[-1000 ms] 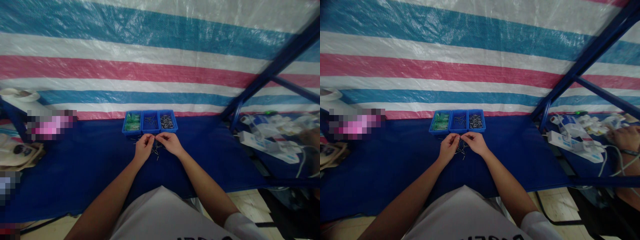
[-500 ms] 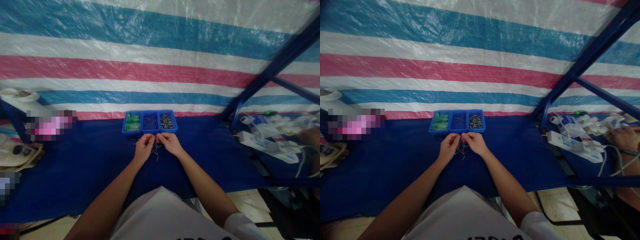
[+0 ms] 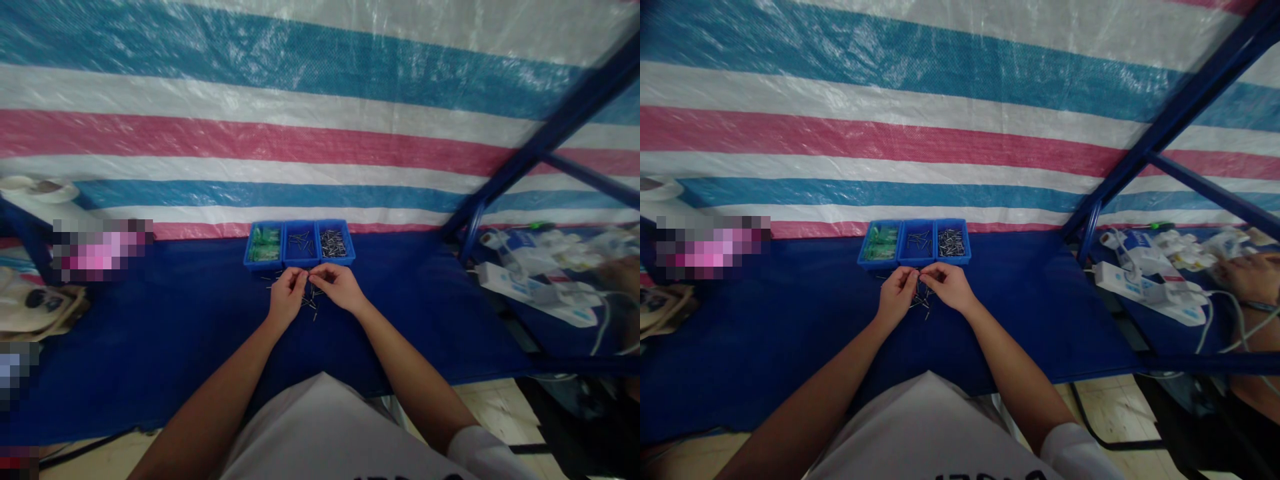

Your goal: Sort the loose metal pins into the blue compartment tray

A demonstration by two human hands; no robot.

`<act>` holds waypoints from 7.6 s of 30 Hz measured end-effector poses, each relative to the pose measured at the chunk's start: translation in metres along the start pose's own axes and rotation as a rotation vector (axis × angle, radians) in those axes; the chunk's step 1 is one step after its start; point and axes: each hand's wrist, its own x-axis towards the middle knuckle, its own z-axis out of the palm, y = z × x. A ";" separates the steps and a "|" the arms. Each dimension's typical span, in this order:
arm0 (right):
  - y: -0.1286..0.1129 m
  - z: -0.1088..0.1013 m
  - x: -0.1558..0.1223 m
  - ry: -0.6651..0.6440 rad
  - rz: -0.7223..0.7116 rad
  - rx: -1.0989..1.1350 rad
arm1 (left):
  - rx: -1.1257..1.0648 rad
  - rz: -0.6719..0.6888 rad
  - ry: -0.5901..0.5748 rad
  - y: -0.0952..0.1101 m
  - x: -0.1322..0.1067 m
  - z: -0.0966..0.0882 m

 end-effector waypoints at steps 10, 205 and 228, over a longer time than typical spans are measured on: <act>-0.002 -0.001 -0.001 0.009 -0.013 -0.075 | -0.017 0.027 -0.010 -0.002 0.001 0.000; 0.021 -0.005 0.003 -0.069 -0.271 -0.575 | 0.019 -0.016 -0.010 0.007 -0.001 -0.003; 0.008 0.003 0.001 0.091 0.015 0.441 | -0.034 0.018 -0.124 0.006 -0.001 -0.001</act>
